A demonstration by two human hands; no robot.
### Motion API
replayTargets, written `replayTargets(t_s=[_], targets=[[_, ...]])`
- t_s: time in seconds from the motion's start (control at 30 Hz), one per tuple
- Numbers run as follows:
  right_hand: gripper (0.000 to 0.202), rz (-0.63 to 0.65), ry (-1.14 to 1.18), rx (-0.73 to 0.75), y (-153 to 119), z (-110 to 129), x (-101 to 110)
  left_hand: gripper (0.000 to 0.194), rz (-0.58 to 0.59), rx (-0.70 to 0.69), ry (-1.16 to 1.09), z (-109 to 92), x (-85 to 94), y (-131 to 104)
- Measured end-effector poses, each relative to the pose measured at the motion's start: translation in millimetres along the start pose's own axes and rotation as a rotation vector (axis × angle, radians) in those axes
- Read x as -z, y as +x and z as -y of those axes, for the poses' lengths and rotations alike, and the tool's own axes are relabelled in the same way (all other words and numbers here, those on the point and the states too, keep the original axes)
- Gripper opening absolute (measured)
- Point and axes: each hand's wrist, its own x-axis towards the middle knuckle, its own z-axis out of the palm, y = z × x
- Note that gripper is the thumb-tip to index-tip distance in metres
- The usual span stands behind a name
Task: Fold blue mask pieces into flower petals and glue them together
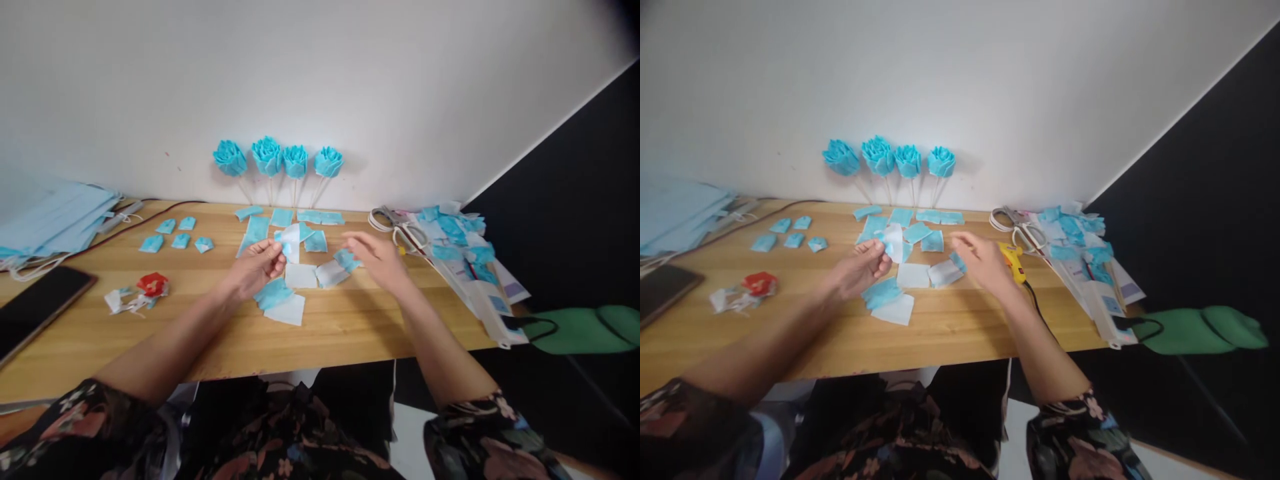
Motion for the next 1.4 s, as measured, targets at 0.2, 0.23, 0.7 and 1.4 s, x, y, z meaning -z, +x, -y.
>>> replayTargets(t_s=[0.2,0.23,0.7,1.4], targets=[[0.048,0.249,0.475,0.038,15.5,24.3,-58.8,0.037,-0.013,-0.004,-0.002,2.6,2.2,1.5],[0.048,0.300,0.545,0.043,17.1,26.0,-63.2,0.039,-0.016,-0.010,-0.002,3.0,2.6,2.1],[0.029,0.249,0.662,0.047,12.8,22.9,-88.7,0.047,-0.090,-0.034,0.074,8.1,0.8,4.1],[0.020,0.152,0.497,0.000,9.5,33.2,-85.6,0.045,-0.064,-0.156,0.338,18.1,2.8,4.1]])
